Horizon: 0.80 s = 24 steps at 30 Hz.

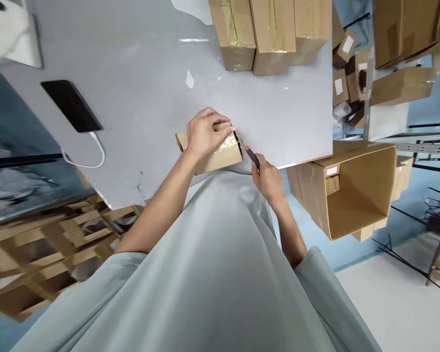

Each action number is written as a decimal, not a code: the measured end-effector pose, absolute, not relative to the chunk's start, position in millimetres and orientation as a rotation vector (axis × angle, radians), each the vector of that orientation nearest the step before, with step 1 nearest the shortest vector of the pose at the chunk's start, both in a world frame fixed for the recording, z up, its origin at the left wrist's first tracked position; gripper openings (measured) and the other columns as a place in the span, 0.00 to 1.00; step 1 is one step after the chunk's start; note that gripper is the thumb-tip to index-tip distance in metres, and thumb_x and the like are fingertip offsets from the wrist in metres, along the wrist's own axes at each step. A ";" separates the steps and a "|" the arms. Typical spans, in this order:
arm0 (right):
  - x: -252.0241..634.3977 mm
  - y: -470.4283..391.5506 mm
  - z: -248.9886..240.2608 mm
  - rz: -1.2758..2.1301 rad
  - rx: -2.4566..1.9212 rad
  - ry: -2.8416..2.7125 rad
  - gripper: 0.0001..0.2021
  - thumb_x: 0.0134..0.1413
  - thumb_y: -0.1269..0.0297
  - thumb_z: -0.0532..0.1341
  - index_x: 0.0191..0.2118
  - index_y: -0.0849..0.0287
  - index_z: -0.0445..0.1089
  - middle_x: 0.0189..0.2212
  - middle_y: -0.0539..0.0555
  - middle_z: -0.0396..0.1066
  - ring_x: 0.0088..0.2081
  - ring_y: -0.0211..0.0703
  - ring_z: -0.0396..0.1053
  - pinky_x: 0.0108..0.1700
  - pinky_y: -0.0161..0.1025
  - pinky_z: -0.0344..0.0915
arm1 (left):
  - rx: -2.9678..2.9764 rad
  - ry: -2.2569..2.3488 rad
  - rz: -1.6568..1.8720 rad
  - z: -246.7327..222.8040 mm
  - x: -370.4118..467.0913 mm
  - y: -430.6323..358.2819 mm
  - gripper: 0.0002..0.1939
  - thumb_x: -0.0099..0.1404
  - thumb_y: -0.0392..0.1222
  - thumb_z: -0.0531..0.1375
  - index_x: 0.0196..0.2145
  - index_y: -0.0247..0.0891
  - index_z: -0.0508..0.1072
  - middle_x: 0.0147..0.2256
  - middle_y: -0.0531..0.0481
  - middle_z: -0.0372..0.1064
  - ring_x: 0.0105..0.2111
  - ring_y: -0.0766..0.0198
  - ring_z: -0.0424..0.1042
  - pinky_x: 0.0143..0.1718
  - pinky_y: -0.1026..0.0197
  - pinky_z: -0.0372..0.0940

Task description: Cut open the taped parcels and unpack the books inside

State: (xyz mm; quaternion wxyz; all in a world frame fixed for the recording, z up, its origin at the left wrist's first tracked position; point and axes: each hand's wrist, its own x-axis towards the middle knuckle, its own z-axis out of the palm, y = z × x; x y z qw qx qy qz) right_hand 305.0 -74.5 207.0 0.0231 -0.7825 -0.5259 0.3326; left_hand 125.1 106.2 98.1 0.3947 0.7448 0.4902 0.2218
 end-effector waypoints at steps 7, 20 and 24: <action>382.0 -31.8 155.7 1.022 -2.047 -2.036 0.23 0.78 0.66 0.52 0.67 0.58 0.77 0.54 0.65 0.83 0.55 0.62 0.77 0.59 0.51 0.72 | 2.021 1.265 0.439 100.2 119.6 107.3 0.17 0.75 0.59 0.69 0.47 0.43 0.86 0.48 0.42 0.82 0.51 0.46 0.79 0.58 0.46 0.72; 420.5 36.4 110.4 1.337 -1.570 -2.251 0.25 0.77 0.70 0.53 0.69 0.54 0.78 0.60 0.63 0.81 0.61 0.61 0.73 0.66 0.54 0.64 | 2.039 1.366 0.296 96.9 115.8 103.0 0.26 0.75 0.70 0.64 0.51 0.46 0.83 0.53 0.36 0.78 0.61 0.37 0.76 0.68 0.35 0.67; 423.7 45.1 104.6 1.324 -1.524 -2.263 0.25 0.76 0.71 0.53 0.67 0.55 0.79 0.59 0.63 0.81 0.62 0.62 0.73 0.68 0.55 0.63 | 1.981 1.573 0.382 112.4 100.2 81.4 0.23 0.78 0.65 0.64 0.58 0.49 0.81 0.62 0.37 0.75 0.73 0.35 0.67 0.76 0.28 0.57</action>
